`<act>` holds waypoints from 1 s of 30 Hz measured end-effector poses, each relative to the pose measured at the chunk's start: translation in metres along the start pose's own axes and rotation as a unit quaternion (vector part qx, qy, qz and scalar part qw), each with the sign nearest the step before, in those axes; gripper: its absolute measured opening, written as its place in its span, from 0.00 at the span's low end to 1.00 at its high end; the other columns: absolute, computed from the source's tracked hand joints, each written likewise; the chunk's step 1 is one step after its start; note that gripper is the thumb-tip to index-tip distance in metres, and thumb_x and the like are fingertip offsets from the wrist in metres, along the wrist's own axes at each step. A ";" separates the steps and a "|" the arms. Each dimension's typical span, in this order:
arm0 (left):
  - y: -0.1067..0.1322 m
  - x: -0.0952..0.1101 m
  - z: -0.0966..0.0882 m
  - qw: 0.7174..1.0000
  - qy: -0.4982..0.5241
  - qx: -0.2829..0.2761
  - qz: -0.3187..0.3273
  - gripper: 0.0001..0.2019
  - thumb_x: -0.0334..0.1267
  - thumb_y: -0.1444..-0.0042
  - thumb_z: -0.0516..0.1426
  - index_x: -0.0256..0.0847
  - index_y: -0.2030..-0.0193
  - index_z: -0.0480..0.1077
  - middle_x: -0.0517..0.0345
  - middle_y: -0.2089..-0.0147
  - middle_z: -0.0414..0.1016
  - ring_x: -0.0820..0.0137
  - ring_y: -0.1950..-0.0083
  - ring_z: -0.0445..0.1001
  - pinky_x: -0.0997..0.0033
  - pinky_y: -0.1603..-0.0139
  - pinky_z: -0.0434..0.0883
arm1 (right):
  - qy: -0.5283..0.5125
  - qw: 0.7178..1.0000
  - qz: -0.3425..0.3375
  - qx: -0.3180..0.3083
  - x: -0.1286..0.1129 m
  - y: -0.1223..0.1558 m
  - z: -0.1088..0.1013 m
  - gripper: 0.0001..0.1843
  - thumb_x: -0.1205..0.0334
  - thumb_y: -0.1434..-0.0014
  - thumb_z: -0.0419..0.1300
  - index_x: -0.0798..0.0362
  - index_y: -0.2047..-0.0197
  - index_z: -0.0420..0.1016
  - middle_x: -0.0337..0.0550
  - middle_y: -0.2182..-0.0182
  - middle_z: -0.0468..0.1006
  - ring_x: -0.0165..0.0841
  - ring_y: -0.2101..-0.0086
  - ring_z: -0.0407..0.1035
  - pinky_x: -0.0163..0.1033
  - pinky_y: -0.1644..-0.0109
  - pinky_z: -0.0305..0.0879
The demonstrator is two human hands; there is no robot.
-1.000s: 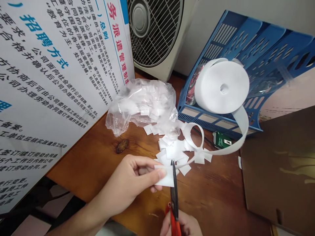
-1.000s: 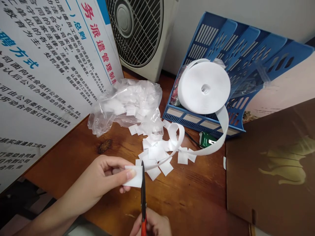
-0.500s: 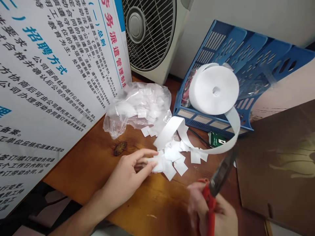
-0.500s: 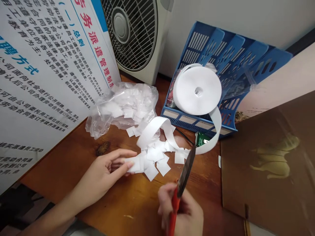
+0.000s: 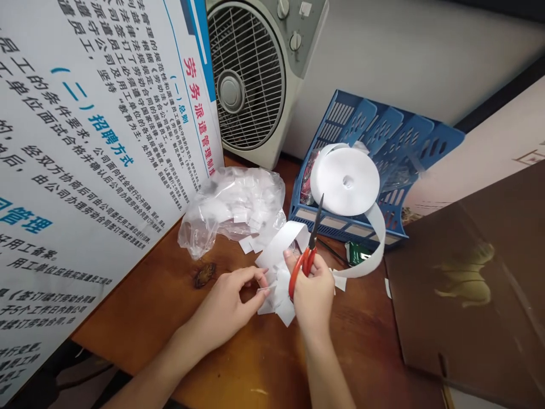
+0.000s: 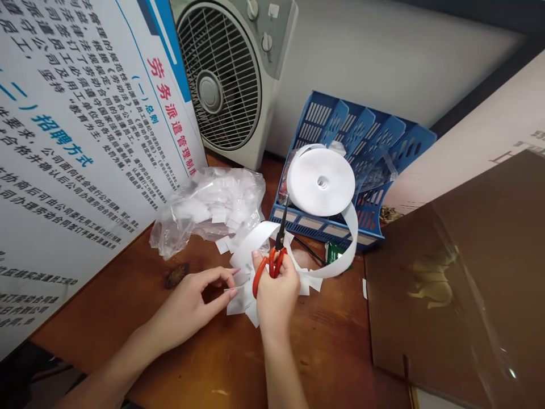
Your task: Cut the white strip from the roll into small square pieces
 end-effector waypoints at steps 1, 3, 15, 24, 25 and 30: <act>0.000 -0.002 -0.001 1.000 -0.006 0.007 0.003 0.05 0.37 0.35 0.58 0.44 0.63 0.72 0.56 0.47 0.80 0.59 0.34 0.73 0.67 0.43 0.68 | -0.006 1.000 0.000 0.004 0.001 -0.001 0.004 0.21 0.47 0.46 0.73 0.54 0.67 0.72 0.37 0.73 0.76 0.31 0.71 0.67 0.36 0.64 0.65; 0.002 -0.006 -0.003 0.999 -0.027 0.027 0.010 0.03 0.35 0.37 0.59 0.44 0.63 0.75 0.53 0.38 0.74 0.57 0.33 0.70 0.63 0.39 0.66 | -0.019 1.000 0.002 0.011 0.001 -0.003 0.012 0.19 0.50 0.47 0.73 0.54 0.65 0.73 0.39 0.71 0.78 0.33 0.68 0.69 0.37 0.62 0.66; 0.008 0.000 0.003 0.968 0.232 -0.015 -0.094 0.09 0.44 0.39 0.65 0.40 0.59 0.76 0.57 0.63 0.77 0.69 0.61 0.74 0.72 0.58 0.70 | -0.179 0.978 -0.001 0.112 -0.010 0.017 -0.029 0.23 0.56 0.51 0.77 0.51 0.63 0.67 0.34 0.70 0.75 0.27 0.76 0.70 0.28 0.78 0.57; 0.009 0.021 0.024 0.917 0.390 -0.033 -0.071 0.07 0.39 0.43 0.69 0.41 0.65 0.77 0.52 0.30 0.67 0.60 0.29 0.65 0.68 0.36 0.67 | -0.247 0.960 0.067 0.111 0.003 0.057 -0.055 0.20 0.59 0.45 0.73 0.50 0.62 0.64 0.29 0.79 0.68 0.26 0.81 0.65 0.28 0.78 0.61; 0.008 0.020 0.028 0.915 0.392 -0.043 -0.083 0.07 0.39 0.42 0.69 0.40 0.64 0.77 0.51 0.34 0.72 0.62 0.35 0.71 0.70 0.39 0.69 | -0.252 0.960 0.064 0.108 0.005 0.058 -0.055 0.19 0.59 0.44 0.73 0.49 0.63 0.64 0.29 0.78 0.67 0.25 0.81 0.64 0.29 0.79 0.61; 0.008 0.015 0.038 0.901 0.415 -0.054 -0.118 0.10 0.40 0.40 0.68 0.37 0.62 0.74 0.59 0.66 0.79 0.75 0.65 0.76 0.78 0.60 0.71 | -0.244 0.964 0.019 0.109 0.006 0.057 -0.060 0.21 0.58 0.50 0.75 0.50 0.67 0.65 0.29 0.72 0.64 0.23 0.84 0.62 0.34 0.81 0.58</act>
Point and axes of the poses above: each hand's wrist, its own y-axis away from the middle knuckle, its own z-axis out of the palm, x = y × z, the point moved 7 cm from there along -y, towards the middle knuckle
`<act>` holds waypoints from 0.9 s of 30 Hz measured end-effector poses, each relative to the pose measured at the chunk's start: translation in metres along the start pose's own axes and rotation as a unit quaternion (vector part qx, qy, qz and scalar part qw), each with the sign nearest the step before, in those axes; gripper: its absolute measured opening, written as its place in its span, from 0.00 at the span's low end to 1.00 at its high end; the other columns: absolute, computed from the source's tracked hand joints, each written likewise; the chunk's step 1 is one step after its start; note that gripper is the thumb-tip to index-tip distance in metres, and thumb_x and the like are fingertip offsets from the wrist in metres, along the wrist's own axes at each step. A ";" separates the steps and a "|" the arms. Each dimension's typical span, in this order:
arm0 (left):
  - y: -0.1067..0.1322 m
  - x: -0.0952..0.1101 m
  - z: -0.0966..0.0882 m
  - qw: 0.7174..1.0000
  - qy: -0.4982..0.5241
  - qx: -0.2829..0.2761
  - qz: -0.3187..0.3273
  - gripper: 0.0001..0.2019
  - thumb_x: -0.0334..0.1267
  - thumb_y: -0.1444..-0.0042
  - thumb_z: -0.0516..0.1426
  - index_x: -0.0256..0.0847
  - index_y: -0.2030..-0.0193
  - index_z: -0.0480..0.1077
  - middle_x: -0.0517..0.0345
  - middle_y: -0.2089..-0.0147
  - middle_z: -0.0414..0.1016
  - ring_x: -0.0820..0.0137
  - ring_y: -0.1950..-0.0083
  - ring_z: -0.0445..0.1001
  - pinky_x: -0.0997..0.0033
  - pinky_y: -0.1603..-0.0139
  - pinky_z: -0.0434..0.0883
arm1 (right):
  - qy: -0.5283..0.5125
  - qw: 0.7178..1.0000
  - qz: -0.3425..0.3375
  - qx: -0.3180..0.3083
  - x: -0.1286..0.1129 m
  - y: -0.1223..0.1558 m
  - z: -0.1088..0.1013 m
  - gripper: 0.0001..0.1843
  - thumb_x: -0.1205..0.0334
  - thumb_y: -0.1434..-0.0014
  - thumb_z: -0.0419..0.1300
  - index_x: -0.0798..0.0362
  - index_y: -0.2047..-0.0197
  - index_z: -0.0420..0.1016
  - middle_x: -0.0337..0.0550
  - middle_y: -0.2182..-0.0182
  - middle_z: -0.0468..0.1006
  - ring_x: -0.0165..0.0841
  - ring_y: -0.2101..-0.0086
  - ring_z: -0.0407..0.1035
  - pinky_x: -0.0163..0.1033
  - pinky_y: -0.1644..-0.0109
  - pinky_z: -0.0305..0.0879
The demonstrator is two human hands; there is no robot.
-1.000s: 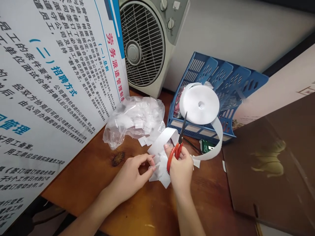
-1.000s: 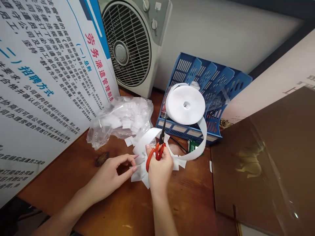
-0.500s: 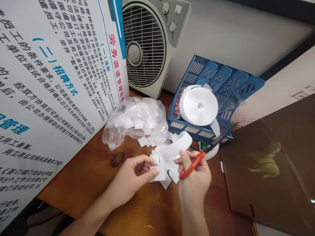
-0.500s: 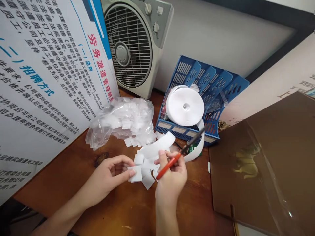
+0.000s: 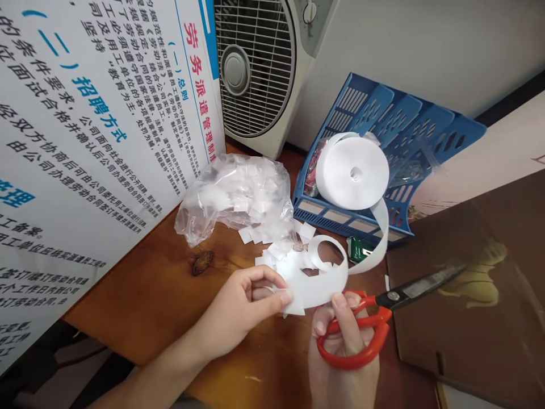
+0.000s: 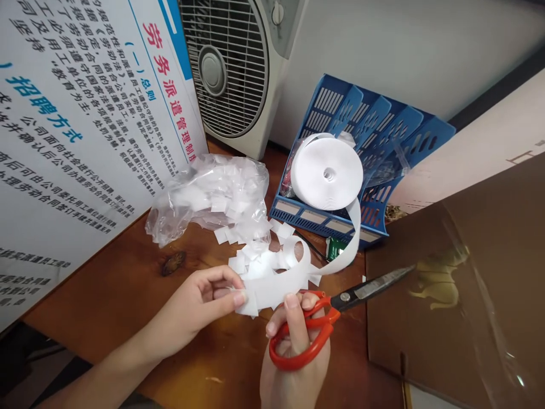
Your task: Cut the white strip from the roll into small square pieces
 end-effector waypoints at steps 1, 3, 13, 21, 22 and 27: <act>0.000 -0.001 -0.001 1.000 0.008 0.006 0.000 0.10 0.39 0.40 0.68 0.36 0.61 0.73 0.59 0.67 0.79 0.75 0.66 0.75 0.78 0.61 0.72 | -0.001 1.000 -0.007 0.002 -0.001 0.000 -0.001 0.20 0.58 0.50 0.75 0.50 0.66 0.65 0.29 0.72 0.64 0.23 0.84 0.62 0.34 0.81 0.57; 0.001 -0.002 -0.001 1.000 0.024 0.016 0.001 0.11 0.40 0.40 0.67 0.36 0.61 0.72 0.58 0.66 0.80 0.75 0.67 0.76 0.76 0.61 0.73 | 0.003 1.000 -0.012 -0.001 -0.002 0.001 -0.001 0.18 0.59 0.45 0.72 0.49 0.64 0.65 0.30 0.72 0.65 0.23 0.83 0.62 0.34 0.80 0.55; 0.005 -0.004 0.003 0.996 0.059 0.065 -0.009 0.28 0.36 0.42 0.70 0.41 0.38 0.65 0.57 0.60 0.84 0.75 0.63 0.78 0.77 0.56 0.73 | 0.027 0.997 -0.067 -0.025 0.004 0.020 0.005 0.04 0.63 0.33 0.60 0.50 0.55 0.69 0.30 0.82 0.72 0.28 0.83 0.63 0.35 0.77 0.56; 0.008 -0.003 0.009 0.996 0.070 0.049 -0.033 0.28 0.35 0.43 0.70 0.40 0.37 0.69 0.54 0.59 0.85 0.72 0.64 0.81 0.73 0.55 0.76 | 0.019 0.999 -0.032 -0.027 0.016 0.043 0.007 0.11 0.69 0.38 0.66 0.49 0.59 0.67 0.32 0.71 0.75 0.25 0.78 0.70 0.31 0.76 0.61; 0.007 -0.003 0.010 0.996 0.075 0.042 -0.033 0.27 0.35 0.43 0.70 0.40 0.38 0.70 0.54 0.60 0.85 0.71 0.64 0.82 0.72 0.55 0.77 | 0.018 0.999 -0.036 -0.033 0.015 0.043 0.008 0.11 0.69 0.38 0.66 0.49 0.59 0.67 0.32 0.71 0.76 0.25 0.78 0.70 0.30 0.76 0.61; 0.006 -0.004 0.011 0.996 0.078 0.023 -0.036 0.19 0.36 0.42 0.69 0.40 0.45 0.76 0.56 0.63 0.85 0.71 0.65 0.83 0.75 0.57 0.78 | 0.006 0.998 -0.026 -0.051 0.015 0.042 0.009 0.13 0.71 0.39 0.66 0.49 0.57 0.67 0.32 0.74 0.78 0.26 0.78 0.71 0.28 0.77 0.60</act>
Point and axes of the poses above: each hand's wrist, its own y-axis away from the middle knuckle, its own z-axis out of the palm, x = y × z, the point moved 7 cm from there along -y, towards the middle knuckle
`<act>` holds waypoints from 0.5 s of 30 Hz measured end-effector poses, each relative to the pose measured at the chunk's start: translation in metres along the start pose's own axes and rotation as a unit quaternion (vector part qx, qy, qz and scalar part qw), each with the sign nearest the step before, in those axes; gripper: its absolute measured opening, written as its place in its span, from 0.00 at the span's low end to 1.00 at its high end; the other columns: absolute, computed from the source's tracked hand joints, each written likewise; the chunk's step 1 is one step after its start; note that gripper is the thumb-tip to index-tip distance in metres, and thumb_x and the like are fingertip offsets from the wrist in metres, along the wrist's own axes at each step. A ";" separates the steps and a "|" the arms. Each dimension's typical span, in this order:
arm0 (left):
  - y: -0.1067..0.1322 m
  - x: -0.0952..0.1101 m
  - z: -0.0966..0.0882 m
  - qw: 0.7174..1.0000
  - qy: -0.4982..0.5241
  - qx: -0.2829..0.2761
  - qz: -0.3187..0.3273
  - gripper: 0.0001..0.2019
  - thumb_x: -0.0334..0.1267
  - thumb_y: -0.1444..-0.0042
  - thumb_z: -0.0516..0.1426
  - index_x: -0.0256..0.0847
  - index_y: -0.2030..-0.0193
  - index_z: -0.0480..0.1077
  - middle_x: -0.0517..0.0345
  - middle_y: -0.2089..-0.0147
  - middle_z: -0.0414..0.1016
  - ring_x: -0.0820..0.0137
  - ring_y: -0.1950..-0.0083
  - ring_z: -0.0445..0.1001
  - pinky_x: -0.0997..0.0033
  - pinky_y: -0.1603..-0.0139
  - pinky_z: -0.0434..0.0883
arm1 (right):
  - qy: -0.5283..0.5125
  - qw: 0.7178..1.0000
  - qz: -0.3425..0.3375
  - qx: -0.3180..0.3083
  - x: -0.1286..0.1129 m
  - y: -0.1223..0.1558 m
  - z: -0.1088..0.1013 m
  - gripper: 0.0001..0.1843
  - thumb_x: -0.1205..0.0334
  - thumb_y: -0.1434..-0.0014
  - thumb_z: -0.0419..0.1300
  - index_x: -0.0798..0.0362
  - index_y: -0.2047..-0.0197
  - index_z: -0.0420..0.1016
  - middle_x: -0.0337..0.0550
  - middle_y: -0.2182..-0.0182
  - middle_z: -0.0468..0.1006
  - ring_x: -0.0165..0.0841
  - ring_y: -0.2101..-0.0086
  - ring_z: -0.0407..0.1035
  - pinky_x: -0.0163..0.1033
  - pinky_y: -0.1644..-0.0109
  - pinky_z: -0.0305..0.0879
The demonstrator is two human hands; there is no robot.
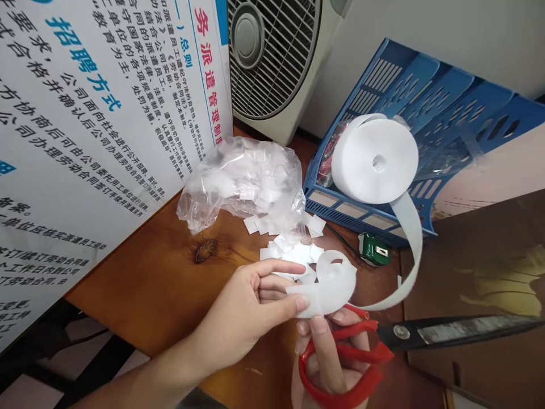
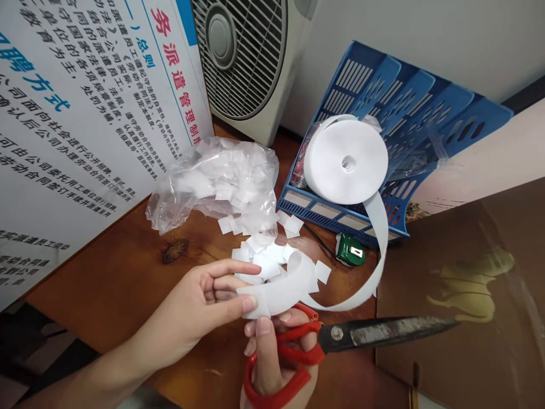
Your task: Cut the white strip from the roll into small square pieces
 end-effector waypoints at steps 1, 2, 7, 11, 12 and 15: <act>0.000 0.000 0.000 1.000 -0.002 -0.001 -0.003 0.18 0.36 0.42 0.69 0.39 0.46 0.77 0.56 0.62 0.86 0.72 0.65 0.83 0.76 0.57 0.78 | -0.003 1.000 0.000 -0.003 -0.001 0.000 0.000 0.13 0.71 0.39 0.65 0.49 0.57 0.67 0.31 0.74 0.78 0.25 0.78 0.71 0.28 0.78 0.59; 0.000 0.000 -0.001 1.000 -0.004 -0.002 -0.005 0.16 0.36 0.42 0.69 0.39 0.47 0.78 0.56 0.61 0.86 0.72 0.64 0.84 0.77 0.57 0.78 | -0.005 1.000 -0.002 -0.008 -0.001 -0.001 0.001 0.12 0.72 0.39 0.65 0.49 0.57 0.67 0.31 0.75 0.78 0.25 0.79 0.69 0.27 0.78 0.59; 0.000 0.003 -0.003 1.000 -0.018 -0.004 0.000 0.13 0.36 0.42 0.69 0.38 0.50 0.81 0.53 0.60 0.86 0.70 0.63 0.84 0.76 0.56 0.78 | -0.015 0.999 0.008 -0.039 -0.002 0.001 0.004 0.09 0.69 0.37 0.63 0.48 0.56 0.68 0.33 0.75 0.78 0.23 0.81 0.65 0.26 0.77 0.58; 0.000 0.003 -0.004 0.999 -0.039 0.001 0.006 0.14 0.37 0.42 0.69 0.39 0.49 0.82 0.53 0.61 0.86 0.69 0.63 0.83 0.74 0.56 0.78 | -0.018 0.999 0.017 -0.032 -0.001 0.002 0.004 0.10 0.70 0.37 0.63 0.49 0.57 0.68 0.32 0.76 0.79 0.22 0.81 0.64 0.25 0.76 0.58; 0.000 0.003 -0.003 0.999 -0.040 0.002 0.007 0.14 0.37 0.41 0.69 0.39 0.49 0.82 0.54 0.62 0.86 0.69 0.63 0.83 0.74 0.57 0.78 | -0.015 0.999 0.020 -0.029 -0.001 0.002 0.003 0.10 0.70 0.38 0.63 0.49 0.58 0.68 0.32 0.76 0.79 0.22 0.81 0.64 0.25 0.76 0.58; 0.002 0.003 -0.002 0.999 -0.044 -0.002 0.007 0.13 0.39 0.40 0.68 0.40 0.50 0.82 0.56 0.65 0.86 0.70 0.65 0.83 0.75 0.58 0.78 | -0.018 0.999 0.024 -0.021 -0.001 0.001 0.004 0.11 0.70 0.38 0.64 0.48 0.58 0.66 0.32 0.77 0.79 0.22 0.80 0.66 0.24 0.75 0.58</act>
Point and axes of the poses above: each hand's wrist, its own y-axis away from the middle knuckle, its own z-axis out of the palm, x = y × z, the point moved 7 cm from there along -y, towards the middle knuckle
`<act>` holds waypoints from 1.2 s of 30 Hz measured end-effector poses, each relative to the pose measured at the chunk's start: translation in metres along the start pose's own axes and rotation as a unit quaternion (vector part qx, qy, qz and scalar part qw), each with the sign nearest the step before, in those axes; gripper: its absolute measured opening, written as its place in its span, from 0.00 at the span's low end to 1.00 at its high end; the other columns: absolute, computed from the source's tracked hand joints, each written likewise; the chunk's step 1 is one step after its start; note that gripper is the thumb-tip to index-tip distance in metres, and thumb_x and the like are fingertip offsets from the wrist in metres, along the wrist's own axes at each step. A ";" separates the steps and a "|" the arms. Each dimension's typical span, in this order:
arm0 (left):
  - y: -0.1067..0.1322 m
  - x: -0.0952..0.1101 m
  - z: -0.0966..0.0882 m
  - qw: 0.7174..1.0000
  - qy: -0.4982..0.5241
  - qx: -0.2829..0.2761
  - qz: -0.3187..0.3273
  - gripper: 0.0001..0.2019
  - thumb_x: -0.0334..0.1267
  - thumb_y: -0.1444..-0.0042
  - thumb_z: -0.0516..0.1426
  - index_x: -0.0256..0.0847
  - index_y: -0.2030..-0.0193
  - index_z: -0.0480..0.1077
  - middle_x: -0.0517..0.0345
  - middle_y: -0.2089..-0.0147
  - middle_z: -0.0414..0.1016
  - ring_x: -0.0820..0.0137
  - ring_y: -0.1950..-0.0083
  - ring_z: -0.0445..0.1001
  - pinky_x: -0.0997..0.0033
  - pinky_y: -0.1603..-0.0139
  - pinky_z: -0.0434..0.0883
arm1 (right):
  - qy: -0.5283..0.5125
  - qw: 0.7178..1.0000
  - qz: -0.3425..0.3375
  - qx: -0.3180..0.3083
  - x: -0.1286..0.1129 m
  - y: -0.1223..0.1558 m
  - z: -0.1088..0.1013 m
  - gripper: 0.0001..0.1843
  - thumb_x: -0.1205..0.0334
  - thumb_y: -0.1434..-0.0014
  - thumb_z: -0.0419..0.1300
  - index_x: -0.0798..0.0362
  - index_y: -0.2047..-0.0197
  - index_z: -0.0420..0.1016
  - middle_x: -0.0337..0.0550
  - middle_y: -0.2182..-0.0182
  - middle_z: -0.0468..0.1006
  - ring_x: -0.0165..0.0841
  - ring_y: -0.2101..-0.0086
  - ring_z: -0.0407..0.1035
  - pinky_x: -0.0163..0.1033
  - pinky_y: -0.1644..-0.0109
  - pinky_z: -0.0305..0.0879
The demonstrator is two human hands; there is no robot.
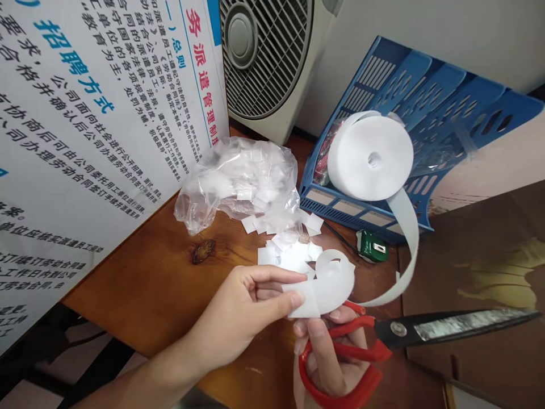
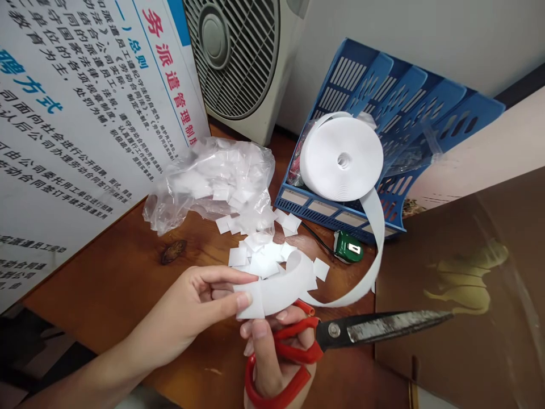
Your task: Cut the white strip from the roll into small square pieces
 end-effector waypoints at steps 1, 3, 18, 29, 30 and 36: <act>0.000 0.000 0.000 1.000 -0.004 0.001 0.001 0.12 0.39 0.40 0.68 0.40 0.50 0.82 0.56 0.65 0.86 0.70 0.65 0.83 0.75 0.58 0.78 | -0.003 1.000 0.001 0.002 0.000 0.000 0.000 0.11 0.70 0.38 0.64 0.48 0.58 0.66 0.32 0.77 0.78 0.22 0.80 0.66 0.24 0.75 0.58; 0.001 0.002 0.000 1.000 -0.013 0.007 0.004 0.12 0.39 0.40 0.68 0.40 0.50 0.83 0.56 0.66 0.85 0.69 0.65 0.83 0.75 0.59 0.78 | -0.009 1.000 0.004 0.010 0.001 0.000 0.000 0.12 0.69 0.39 0.65 0.48 0.58 0.65 0.32 0.78 0.78 0.23 0.80 0.67 0.24 0.76 0.59; 0.004 0.008 0.001 0.996 -0.064 0.052 0.030 0.11 0.38 0.43 0.69 0.42 0.53 0.84 0.58 0.68 0.85 0.67 0.63 0.84 0.75 0.57 0.79 | 0.022 0.999 -0.016 0.035 0.000 -0.001 -0.006 0.13 0.68 0.40 0.67 0.50 0.59 0.66 0.32 0.75 0.79 0.21 0.82 0.65 0.26 0.76 0.61; 0.001 0.006 0.002 1.000 -0.009 0.001 0.022 0.15 0.36 0.39 0.67 0.41 0.46 0.82 0.58 0.70 0.85 0.70 0.67 0.82 0.75 0.60 0.79 | 0.015 0.999 -0.029 0.013 -0.002 0.000 -0.001 0.11 0.71 0.39 0.65 0.50 0.59 0.67 0.32 0.75 0.79 0.21 0.81 0.66 0.25 0.77 0.60; 0.001 0.006 0.002 1.000 -0.005 0.001 0.020 0.15 0.36 0.39 0.67 0.40 0.46 0.82 0.58 0.70 0.85 0.70 0.67 0.82 0.75 0.60 0.79 | 0.013 1.000 -0.025 0.012 -0.002 0.000 -0.001 0.12 0.71 0.39 0.65 0.50 0.59 0.67 0.32 0.75 0.79 0.21 0.81 0.66 0.25 0.77 0.60; 0.002 0.006 0.000 1.000 -0.010 0.017 0.014 0.14 0.35 0.40 0.67 0.40 0.47 0.82 0.59 0.70 0.85 0.72 0.67 0.82 0.78 0.60 0.78 | 0.015 1.000 -0.023 0.004 0.002 0.000 -0.003 0.11 0.70 0.38 0.65 0.50 0.58 0.66 0.31 0.75 0.79 0.20 0.82 0.66 0.25 0.76 0.61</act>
Point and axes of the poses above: each hand's wrist, its own y-axis away from the middle knuckle, its own z-axis out of the palm, x = y × z, the point moved 7 cm from there along -y, towards the middle knuckle
